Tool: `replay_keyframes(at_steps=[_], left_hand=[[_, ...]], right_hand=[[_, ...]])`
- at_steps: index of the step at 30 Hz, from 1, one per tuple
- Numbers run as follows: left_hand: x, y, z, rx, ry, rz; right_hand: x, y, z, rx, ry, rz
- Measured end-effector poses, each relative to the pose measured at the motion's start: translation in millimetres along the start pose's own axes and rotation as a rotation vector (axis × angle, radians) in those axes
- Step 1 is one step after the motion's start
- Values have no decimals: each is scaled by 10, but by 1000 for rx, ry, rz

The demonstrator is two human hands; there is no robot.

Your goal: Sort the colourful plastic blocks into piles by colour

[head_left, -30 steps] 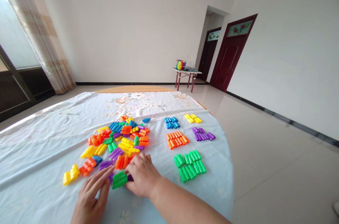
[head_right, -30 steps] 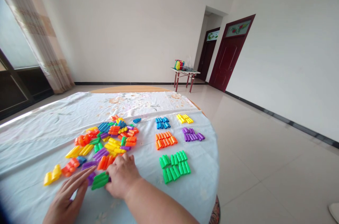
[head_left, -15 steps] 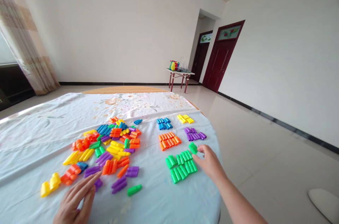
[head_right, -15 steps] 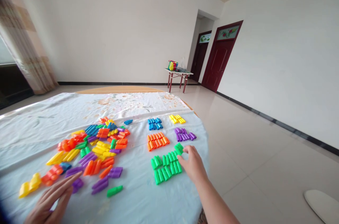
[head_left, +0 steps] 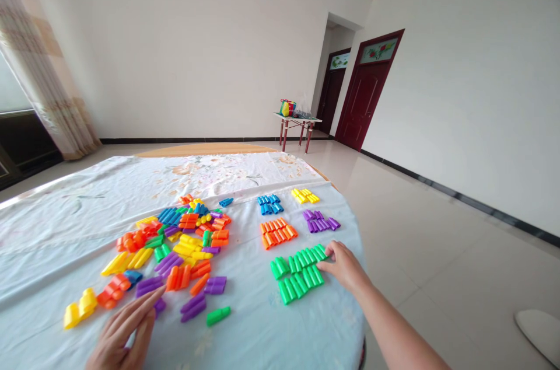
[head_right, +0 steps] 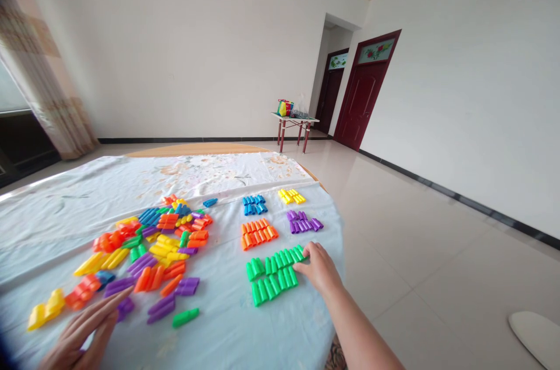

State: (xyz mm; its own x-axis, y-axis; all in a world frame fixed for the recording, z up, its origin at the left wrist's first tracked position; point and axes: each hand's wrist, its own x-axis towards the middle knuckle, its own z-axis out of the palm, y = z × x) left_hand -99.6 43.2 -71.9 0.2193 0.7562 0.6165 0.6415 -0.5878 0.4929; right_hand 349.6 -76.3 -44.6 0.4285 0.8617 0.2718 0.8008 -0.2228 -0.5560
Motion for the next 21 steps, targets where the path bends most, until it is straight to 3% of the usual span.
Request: replay_keyframes(at_steps=[8, 13, 21], left_hand=[[19, 38, 6, 26, -14, -9], [11, 4, 7, 23, -17, -7], [-26, -93, 55, 34, -3, 14]], right_hand=[[75, -17, 102, -21, -9, 16], [91, -49, 43, -32, -9, 8], [34, -561, 13, -80, -67, -141]])
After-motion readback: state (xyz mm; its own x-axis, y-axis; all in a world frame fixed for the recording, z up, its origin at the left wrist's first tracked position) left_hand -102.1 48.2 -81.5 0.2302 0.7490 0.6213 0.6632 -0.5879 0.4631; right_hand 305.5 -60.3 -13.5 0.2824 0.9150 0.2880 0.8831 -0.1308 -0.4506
